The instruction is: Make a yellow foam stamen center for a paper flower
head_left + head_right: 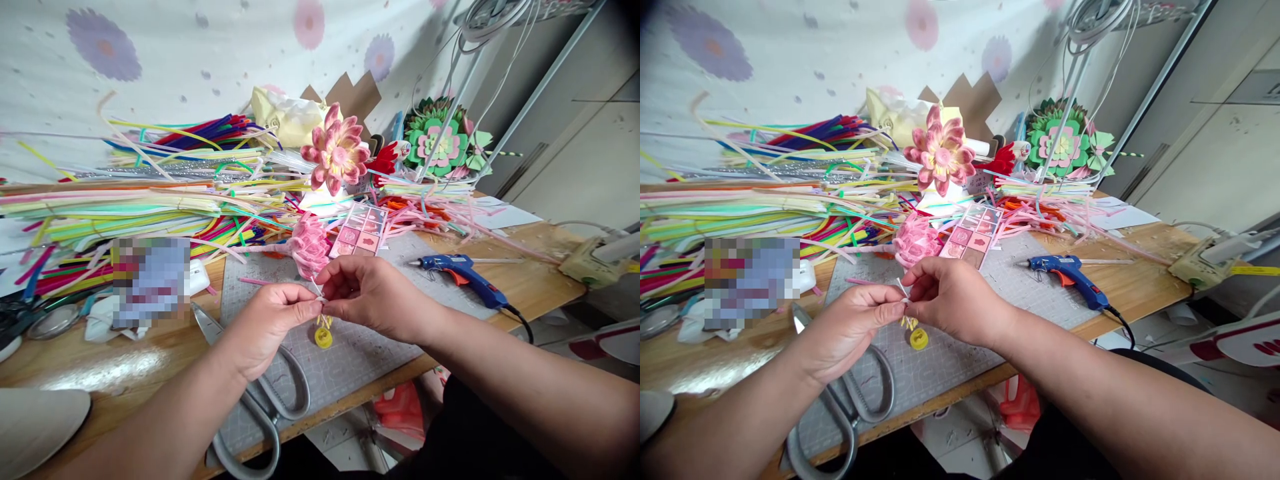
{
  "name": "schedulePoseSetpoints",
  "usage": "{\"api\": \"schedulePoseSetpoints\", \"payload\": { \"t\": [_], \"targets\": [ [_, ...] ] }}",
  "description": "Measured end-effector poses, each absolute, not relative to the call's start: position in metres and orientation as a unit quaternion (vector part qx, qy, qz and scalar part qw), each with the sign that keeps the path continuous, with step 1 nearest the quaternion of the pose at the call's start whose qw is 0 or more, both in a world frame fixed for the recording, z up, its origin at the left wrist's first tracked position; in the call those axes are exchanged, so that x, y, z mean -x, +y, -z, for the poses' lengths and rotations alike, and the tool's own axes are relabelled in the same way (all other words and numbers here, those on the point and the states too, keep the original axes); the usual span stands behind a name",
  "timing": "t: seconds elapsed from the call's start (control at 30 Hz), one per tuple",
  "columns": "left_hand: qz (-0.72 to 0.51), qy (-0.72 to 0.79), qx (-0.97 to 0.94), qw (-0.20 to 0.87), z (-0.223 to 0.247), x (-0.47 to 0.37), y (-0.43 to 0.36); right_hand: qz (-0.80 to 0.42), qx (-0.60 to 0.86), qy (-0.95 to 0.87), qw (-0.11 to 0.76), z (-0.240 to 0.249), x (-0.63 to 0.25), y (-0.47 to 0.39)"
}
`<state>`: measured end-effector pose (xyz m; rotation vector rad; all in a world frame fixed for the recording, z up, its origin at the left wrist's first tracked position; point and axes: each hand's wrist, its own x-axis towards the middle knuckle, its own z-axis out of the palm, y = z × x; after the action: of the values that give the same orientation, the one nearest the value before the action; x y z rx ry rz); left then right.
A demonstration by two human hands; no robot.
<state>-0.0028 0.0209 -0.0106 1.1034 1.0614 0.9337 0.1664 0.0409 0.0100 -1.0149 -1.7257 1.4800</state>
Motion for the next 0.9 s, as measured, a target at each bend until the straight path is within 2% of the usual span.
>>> {"api": "schedulePoseSetpoints", "payload": {
  "t": [0.27,0.5,0.67,0.9],
  "targets": [
    [-0.36,0.441,-0.568,0.594,0.009,0.0071,0.022,-0.53,0.383,-0.698,0.291,-0.0091,-0.1696,0.0436],
    [-0.339,0.378,-0.524,0.683,0.0072,0.0086,0.0226,-0.596,0.361,-0.656,0.291,-0.011,-0.1676,0.0466],
    [-0.342,0.384,-0.513,0.687,0.0071,0.0103,0.023,-0.626,0.352,-0.633,0.29,-0.0101,-0.1677,0.048],
    [-0.36,0.409,-0.509,0.667,0.01,0.0084,0.0203,-0.558,0.369,-0.695,0.261,-0.0102,-0.1639,0.0475]
  ]
}}
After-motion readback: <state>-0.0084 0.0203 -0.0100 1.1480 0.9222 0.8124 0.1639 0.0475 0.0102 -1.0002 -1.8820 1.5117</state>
